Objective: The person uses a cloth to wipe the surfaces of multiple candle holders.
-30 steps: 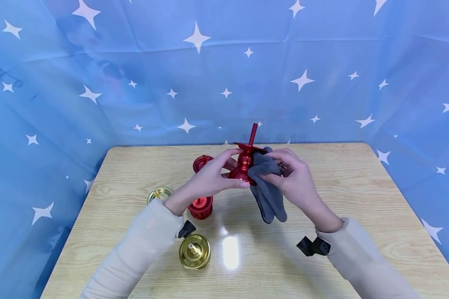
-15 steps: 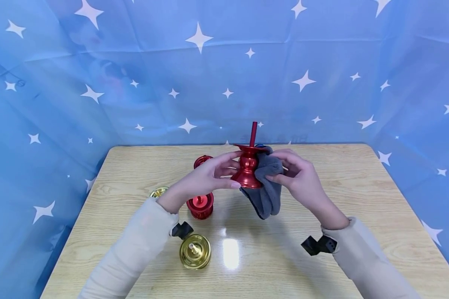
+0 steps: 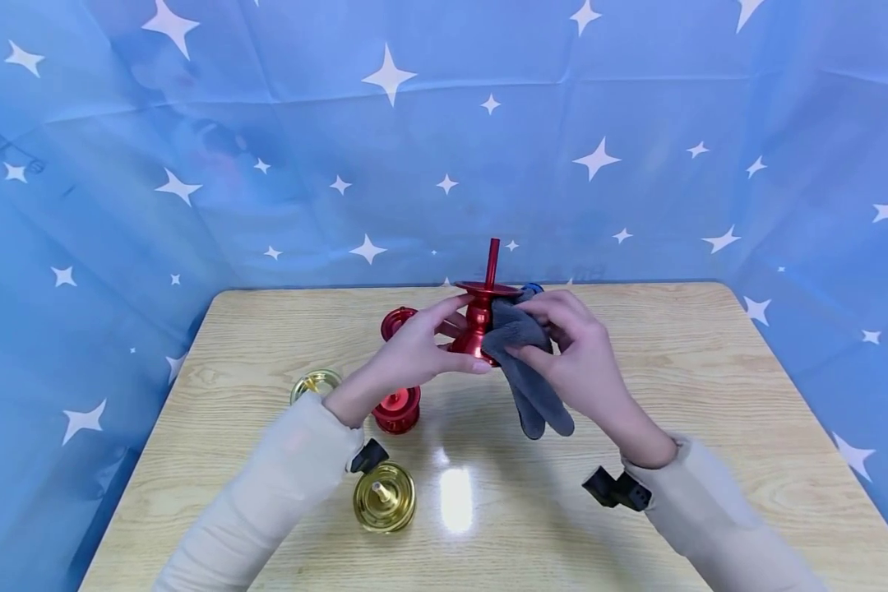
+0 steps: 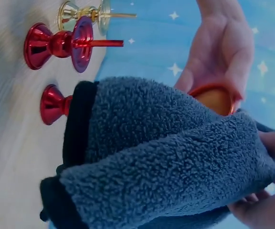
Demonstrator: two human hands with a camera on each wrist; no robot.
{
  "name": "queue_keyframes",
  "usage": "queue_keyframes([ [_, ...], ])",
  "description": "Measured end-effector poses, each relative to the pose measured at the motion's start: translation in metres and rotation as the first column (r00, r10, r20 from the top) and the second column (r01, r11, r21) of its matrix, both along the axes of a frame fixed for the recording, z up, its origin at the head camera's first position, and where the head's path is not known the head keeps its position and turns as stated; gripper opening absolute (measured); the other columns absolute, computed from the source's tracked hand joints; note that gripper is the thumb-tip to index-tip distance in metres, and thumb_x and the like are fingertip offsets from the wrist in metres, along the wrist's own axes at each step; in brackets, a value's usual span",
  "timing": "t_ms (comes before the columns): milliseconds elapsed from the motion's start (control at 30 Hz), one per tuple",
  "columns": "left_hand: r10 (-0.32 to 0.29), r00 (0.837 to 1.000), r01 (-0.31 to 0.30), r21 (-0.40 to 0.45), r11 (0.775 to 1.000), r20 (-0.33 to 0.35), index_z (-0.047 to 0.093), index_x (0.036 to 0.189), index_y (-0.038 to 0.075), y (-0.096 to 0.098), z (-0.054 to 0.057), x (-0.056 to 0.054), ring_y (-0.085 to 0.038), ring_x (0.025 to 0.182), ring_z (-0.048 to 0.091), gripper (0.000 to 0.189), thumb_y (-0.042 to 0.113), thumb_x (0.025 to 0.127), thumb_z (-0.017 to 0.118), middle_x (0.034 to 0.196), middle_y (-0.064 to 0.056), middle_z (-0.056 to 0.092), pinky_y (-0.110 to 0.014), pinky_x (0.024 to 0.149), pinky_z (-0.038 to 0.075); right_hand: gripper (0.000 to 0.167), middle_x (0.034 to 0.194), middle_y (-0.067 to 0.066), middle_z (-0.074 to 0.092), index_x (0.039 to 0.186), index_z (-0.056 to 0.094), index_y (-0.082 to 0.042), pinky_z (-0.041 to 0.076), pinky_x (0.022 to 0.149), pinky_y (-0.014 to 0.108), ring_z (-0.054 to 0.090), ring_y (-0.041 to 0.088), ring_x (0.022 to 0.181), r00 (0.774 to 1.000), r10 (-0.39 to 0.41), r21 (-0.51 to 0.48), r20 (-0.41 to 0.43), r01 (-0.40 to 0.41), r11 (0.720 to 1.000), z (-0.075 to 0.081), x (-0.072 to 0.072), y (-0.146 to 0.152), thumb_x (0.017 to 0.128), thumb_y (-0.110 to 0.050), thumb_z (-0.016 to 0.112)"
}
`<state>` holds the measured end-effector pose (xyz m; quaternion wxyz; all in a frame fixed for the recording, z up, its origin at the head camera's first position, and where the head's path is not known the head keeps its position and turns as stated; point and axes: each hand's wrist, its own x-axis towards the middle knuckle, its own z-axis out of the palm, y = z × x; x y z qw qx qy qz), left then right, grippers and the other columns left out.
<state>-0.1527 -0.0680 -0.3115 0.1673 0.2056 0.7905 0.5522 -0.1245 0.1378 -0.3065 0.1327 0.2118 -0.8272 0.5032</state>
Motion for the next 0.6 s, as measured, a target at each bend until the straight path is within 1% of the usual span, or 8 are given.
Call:
queue_keyframes([
  [33,-0.002,1.0,0.002,-0.003,1.0,0.0,0.035,0.14,0.009,0.0,0.0,0.0,-0.02,0.102,0.054,0.078,0.014,0.075,0.077,0.11,-0.009,0.057,-0.03,0.084,0.049,0.035,0.104,0.009,0.055,0.102,0.064,0.004,0.048,0.071,0.015,0.056,0.013,0.086,1.0,0.001,0.012,-0.017,-0.001,1.0,0.001,0.001,-0.001,0.07,0.01,0.073],
  [100,-0.017,1.0,0.017,0.018,1.0,0.017,0.033,0.141,0.007,-0.001,0.001,0.0,-0.021,0.104,0.054,0.077,0.012,0.076,0.075,0.112,-0.01,0.056,-0.029,0.086,0.048,0.035,0.104,0.009,0.055,0.103,0.064,0.003,0.048,0.07,0.015,0.056,0.014,0.085,0.999,0.015,0.02,-0.04,-0.014,1.0,0.003,0.003,-0.001,0.07,0.01,0.073],
  [133,-0.025,0.999,0.024,0.037,0.999,0.028,0.033,0.141,0.006,-0.002,0.001,-0.001,-0.022,0.105,0.054,0.077,0.01,0.076,0.075,0.113,-0.01,0.056,-0.03,0.087,0.048,0.035,0.105,0.009,0.055,0.103,0.064,0.003,0.048,0.072,0.015,0.056,0.015,0.087,0.999,0.032,0.002,-0.035,-0.032,0.999,0.003,0.002,0.0,0.07,0.011,0.072],
  [233,-0.057,0.995,0.047,0.122,0.991,0.08,0.029,0.142,0.005,-0.006,0.002,-0.001,-0.022,0.108,0.053,0.079,0.002,0.077,0.072,0.115,-0.012,0.055,-0.031,0.088,0.047,0.038,0.107,0.009,0.055,0.106,0.062,0.005,0.05,0.074,0.019,0.057,0.016,0.091,0.995,0.098,-0.106,0.018,-0.095,0.99,-0.001,-0.002,0.007,0.07,0.017,0.068],
  [333,-0.109,0.985,0.079,0.213,0.974,0.134,0.023,0.144,0.006,-0.009,0.002,-0.001,-0.025,0.111,0.052,0.083,-0.006,0.076,0.07,0.116,-0.016,0.054,-0.033,0.088,0.047,0.04,0.107,0.007,0.055,0.108,0.059,0.01,0.052,0.076,0.023,0.059,0.014,0.093,0.984,0.153,-0.214,0.092,-0.13,0.968,-0.009,-0.007,0.014,0.07,0.022,0.064],
  [433,-0.134,0.973,0.084,0.254,0.964,0.188,0.02,0.144,0.009,-0.01,0.002,0.0,-0.026,0.111,0.052,0.087,-0.009,0.075,0.069,0.117,-0.017,0.054,-0.034,0.087,0.048,0.041,0.107,0.005,0.055,0.11,0.055,0.013,0.053,0.074,0.028,0.061,0.014,0.089,0.97,0.194,-0.284,0.146,-0.147,0.947,-0.017,-0.01,0.019,0.071,0.025,0.061],
  [500,-0.137,0.969,0.081,0.26,0.962,0.204,0.02,0.143,0.009,-0.01,0.001,0.0,-0.024,0.111,0.053,0.083,-0.007,0.077,0.068,0.117,-0.017,0.055,-0.034,0.088,0.047,0.041,0.107,0.004,0.055,0.111,0.053,0.014,0.053,0.073,0.03,0.061,0.014,0.089,0.964,0.216,-0.317,0.158,-0.158,0.935,-0.021,-0.011,0.02,0.071,0.026,0.059],
  [600,-0.142,0.969,0.085,0.271,0.959,0.201,0.026,0.14,0.008,-0.011,0.0,0.0,-0.024,0.109,0.055,0.066,0.004,0.085,0.063,0.116,-0.018,0.057,-0.035,0.091,0.045,0.042,0.107,0.005,0.055,0.11,0.053,0.015,0.053,0.074,0.029,0.06,0.015,0.09,0.964,0.227,-0.33,0.136,-0.172,0.928,-0.023,-0.011,0.021,0.07,0.027,0.059],
])
